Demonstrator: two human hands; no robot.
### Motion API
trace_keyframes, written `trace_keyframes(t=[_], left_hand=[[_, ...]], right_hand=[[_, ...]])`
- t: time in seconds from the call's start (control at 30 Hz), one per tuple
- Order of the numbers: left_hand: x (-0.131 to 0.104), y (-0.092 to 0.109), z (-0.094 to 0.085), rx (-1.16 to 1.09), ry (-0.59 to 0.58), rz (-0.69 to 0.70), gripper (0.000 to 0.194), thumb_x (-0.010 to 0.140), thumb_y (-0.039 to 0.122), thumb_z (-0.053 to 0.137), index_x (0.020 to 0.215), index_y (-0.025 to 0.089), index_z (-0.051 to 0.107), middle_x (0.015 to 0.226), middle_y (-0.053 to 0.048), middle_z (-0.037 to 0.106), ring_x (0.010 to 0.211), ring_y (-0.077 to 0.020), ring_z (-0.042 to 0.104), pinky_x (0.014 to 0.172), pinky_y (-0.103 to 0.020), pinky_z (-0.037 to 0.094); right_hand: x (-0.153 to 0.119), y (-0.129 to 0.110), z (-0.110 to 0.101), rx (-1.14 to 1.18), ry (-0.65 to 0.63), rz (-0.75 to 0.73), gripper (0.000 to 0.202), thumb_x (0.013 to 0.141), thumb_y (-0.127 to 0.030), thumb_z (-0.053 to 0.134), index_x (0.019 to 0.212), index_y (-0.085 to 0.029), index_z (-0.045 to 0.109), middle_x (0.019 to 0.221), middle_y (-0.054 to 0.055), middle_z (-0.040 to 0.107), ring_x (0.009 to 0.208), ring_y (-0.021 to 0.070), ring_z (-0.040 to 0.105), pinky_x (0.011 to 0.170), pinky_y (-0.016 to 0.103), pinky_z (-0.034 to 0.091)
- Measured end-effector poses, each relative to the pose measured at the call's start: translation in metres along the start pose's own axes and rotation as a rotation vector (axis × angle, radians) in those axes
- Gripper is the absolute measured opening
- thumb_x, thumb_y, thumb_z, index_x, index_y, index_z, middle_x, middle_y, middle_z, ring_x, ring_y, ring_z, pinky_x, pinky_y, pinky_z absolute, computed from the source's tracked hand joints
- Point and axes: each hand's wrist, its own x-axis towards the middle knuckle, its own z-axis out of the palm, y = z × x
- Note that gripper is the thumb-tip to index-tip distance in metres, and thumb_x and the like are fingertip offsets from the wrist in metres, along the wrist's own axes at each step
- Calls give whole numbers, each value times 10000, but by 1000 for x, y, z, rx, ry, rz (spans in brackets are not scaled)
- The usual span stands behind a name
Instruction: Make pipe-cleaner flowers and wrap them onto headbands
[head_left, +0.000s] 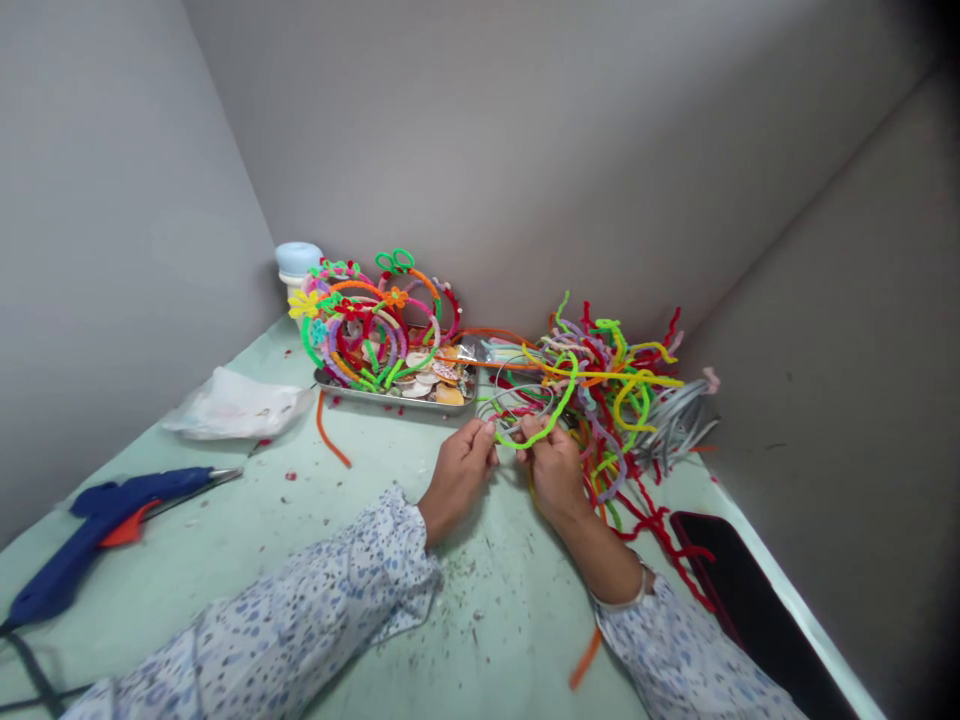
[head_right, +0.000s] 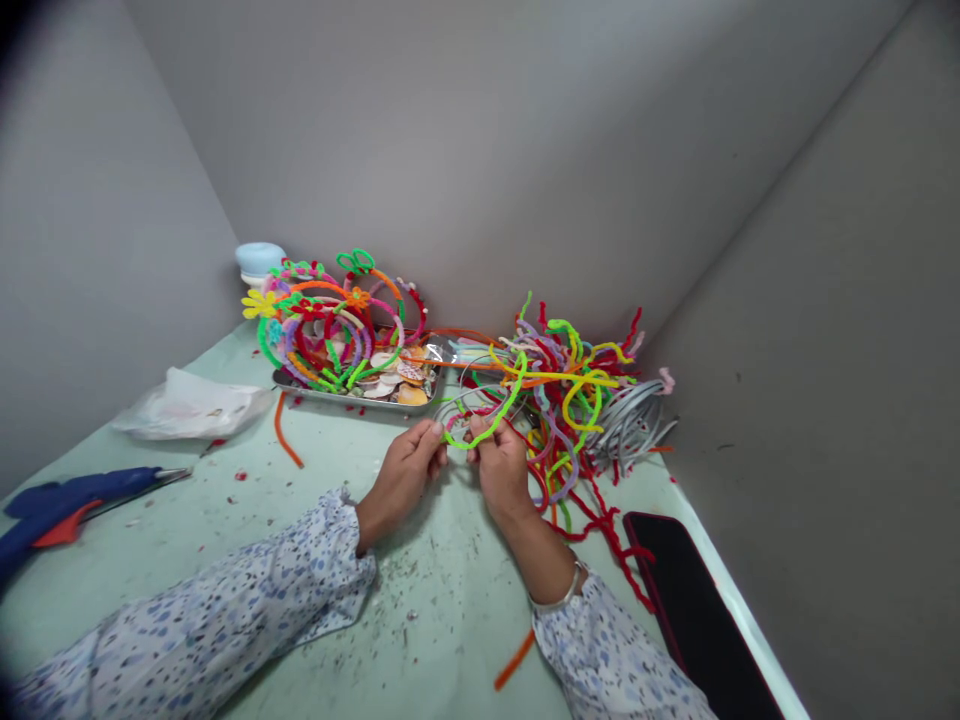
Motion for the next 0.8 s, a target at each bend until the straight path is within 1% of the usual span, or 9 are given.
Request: trace_keyframes(t=[0.1, 0.23, 0.4, 0.57, 0.67, 0.8], left_hand=[[0, 0, 0, 0, 3, 11, 341, 871, 441, 434, 672, 177, 518, 541, 35, 469, 479, -93, 415, 482, -216, 320], [1, -1, 1, 54, 24, 35, 269, 849, 406, 478, 713, 179, 528, 563, 44, 476, 500, -94, 418, 503, -213, 323], [0, -1, 1, 193, 52, 92, 252, 860, 378, 457, 715, 185, 530, 561, 43, 468, 520, -106, 420, 518, -218, 295], [0, 1, -1, 338, 67, 167, 233, 870, 337, 443, 722, 188, 543, 588, 27, 500, 564, -121, 442, 557, -228, 295], [0, 3, -1, 396, 55, 199, 240, 887, 323, 418, 731, 186, 540, 604, 25, 491, 584, -120, 439, 569, -228, 292], [0, 4, -2, 414, 38, 220, 241, 898, 315, 405, 758, 181, 548, 634, 23, 496, 607, -115, 439, 585, -223, 303]], right_hand=[[0, -1, 0, 16, 4, -1, 258, 753, -436, 642, 725, -189, 572, 633, -35, 565, 490, 82, 457, 462, 211, 358], [0, -1, 0, 32, -5, 3, 263, 739, -431, 660, 716, -186, 566, 634, -32, 562, 490, 77, 456, 457, 205, 361], [0, 0, -1, -2, -14, 11, 257, 773, -432, 631, 722, -183, 592, 636, -26, 560, 520, 81, 471, 476, 200, 381], [-1, -2, -1, 15, -14, 24, 251, 781, -428, 628, 727, -184, 607, 611, -32, 553, 506, 78, 458, 467, 197, 372], [-1, -2, -1, 63, -14, 36, 237, 774, -411, 639, 727, -180, 609, 616, -29, 558, 506, 80, 465, 459, 197, 371], [-2, -4, -1, 175, -18, 111, 231, 749, -391, 666, 702, -175, 600, 598, -24, 557, 520, 93, 503, 435, 195, 366]])
